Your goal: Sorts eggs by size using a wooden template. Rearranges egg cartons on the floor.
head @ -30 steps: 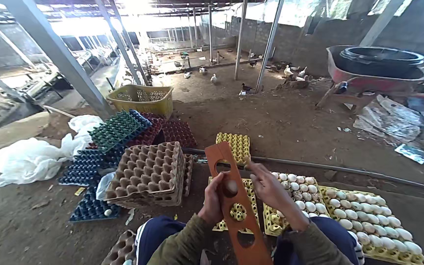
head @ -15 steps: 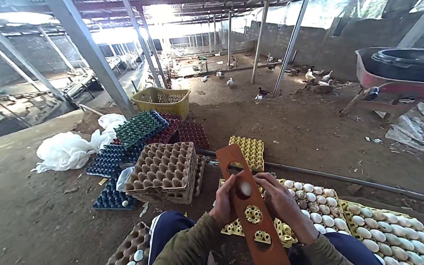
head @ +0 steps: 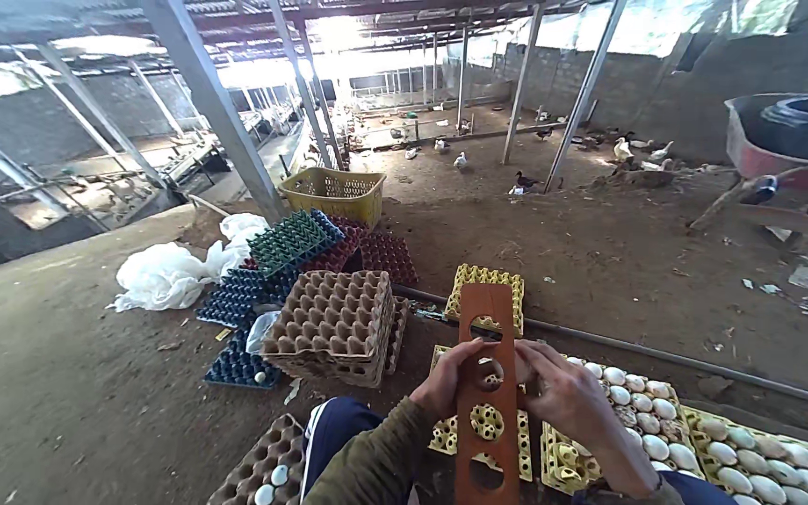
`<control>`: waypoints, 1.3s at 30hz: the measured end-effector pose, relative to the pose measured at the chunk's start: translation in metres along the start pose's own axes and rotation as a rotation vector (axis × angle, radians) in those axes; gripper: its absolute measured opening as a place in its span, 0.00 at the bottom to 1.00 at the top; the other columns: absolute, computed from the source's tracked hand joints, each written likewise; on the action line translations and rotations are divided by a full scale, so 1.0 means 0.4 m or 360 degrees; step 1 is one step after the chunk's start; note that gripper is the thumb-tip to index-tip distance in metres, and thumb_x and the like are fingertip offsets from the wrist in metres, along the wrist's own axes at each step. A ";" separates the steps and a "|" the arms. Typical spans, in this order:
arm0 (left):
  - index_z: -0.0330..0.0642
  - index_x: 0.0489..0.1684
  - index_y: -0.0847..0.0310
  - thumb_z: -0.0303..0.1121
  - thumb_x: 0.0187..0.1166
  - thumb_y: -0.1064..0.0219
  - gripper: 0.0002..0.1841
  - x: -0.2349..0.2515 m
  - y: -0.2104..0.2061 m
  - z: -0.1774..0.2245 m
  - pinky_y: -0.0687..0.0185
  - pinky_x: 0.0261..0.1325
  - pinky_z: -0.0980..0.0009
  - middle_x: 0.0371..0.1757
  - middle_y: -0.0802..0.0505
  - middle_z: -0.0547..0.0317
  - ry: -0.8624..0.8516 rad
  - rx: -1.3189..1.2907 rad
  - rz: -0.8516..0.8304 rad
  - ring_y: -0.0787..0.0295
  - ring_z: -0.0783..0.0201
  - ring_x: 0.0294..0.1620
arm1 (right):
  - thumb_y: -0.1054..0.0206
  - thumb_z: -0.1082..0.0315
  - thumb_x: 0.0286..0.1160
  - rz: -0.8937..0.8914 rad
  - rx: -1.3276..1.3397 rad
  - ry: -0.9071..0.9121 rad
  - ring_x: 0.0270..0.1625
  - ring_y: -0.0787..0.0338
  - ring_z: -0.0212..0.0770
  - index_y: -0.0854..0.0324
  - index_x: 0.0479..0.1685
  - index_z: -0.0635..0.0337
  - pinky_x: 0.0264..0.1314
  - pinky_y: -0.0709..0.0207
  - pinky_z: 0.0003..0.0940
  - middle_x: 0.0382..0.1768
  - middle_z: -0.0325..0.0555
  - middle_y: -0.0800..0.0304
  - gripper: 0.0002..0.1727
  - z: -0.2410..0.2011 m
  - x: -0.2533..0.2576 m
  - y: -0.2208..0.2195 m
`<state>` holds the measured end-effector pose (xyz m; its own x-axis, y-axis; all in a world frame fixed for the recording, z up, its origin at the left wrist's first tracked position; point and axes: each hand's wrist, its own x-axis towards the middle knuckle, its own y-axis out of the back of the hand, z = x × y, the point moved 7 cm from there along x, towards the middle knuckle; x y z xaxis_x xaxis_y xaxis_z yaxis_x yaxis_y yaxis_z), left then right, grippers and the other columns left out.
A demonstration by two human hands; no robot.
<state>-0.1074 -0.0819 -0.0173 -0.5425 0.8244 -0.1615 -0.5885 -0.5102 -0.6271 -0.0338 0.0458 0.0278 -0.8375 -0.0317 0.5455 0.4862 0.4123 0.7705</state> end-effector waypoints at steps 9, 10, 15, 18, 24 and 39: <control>0.40 0.75 0.29 0.47 0.92 0.68 0.29 0.004 0.039 0.032 0.10 0.57 0.57 0.55 0.06 0.47 -0.0005 0.0052 0.0059 0.06 0.54 0.55 | 0.21 0.59 0.59 0.0037 0.0080 -0.0563 0.47 0.05 0.59 0.16 0.68 0.65 0.46 0.14 0.63 0.55 0.60 0.07 0.33 0.056 -0.006 0.042; 0.40 0.75 0.29 0.49 0.92 0.69 0.30 0.004 0.047 0.040 0.10 0.58 0.53 0.56 0.06 0.45 -0.0038 0.0018 0.0090 0.07 0.50 0.57 | 0.22 0.62 0.61 0.0034 0.0275 -0.0703 0.49 0.06 0.55 0.18 0.70 0.65 0.51 0.13 0.58 0.57 0.59 0.08 0.33 0.075 -0.005 0.054; 0.44 0.86 0.43 0.45 0.91 0.71 0.29 0.005 0.056 0.050 0.10 0.56 0.48 0.73 0.16 0.41 -0.0118 -0.0023 0.0177 0.10 0.42 0.63 | 0.29 0.65 0.60 0.0035 0.1354 -0.1062 0.29 0.09 0.35 0.32 0.75 0.63 0.30 0.11 0.33 0.46 0.44 0.08 0.36 0.074 -0.009 0.069; 0.43 0.83 0.39 0.46 0.94 0.71 0.28 0.012 0.048 0.036 0.08 0.52 0.56 0.64 0.10 0.44 -0.0099 0.0031 0.0299 0.06 0.50 0.54 | 0.27 0.62 0.59 -0.0128 0.1357 -0.0979 0.31 0.09 0.33 0.30 0.67 0.61 0.32 0.12 0.31 0.44 0.41 0.08 0.32 0.038 -0.001 0.046; 0.46 0.78 0.31 0.65 0.88 0.77 0.41 0.036 0.037 -0.020 0.08 0.42 0.61 0.43 0.06 0.50 -0.0073 0.0099 0.0410 0.06 0.58 0.41 | 0.27 0.58 0.66 -0.0265 0.0775 -0.0547 0.50 0.10 0.34 0.14 0.67 0.54 0.51 0.14 0.32 0.57 0.47 0.10 0.26 -0.009 0.020 0.010; 0.45 0.85 0.41 0.58 0.89 0.71 0.35 0.055 -0.003 -0.048 0.07 0.43 0.64 0.43 0.06 0.49 -0.0127 0.0115 0.0279 0.05 0.59 0.40 | 0.25 0.51 0.73 -0.0259 0.0437 -0.0410 0.49 0.09 0.39 0.12 0.68 0.52 0.52 0.13 0.39 0.56 0.47 0.10 0.26 -0.011 0.007 0.011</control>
<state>-0.1071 -0.0586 -0.0346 -0.6846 0.7007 -0.2008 -0.5207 -0.6629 -0.5381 -0.0328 0.0434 0.0343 -0.9500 0.0984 0.2965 0.2870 0.6496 0.7040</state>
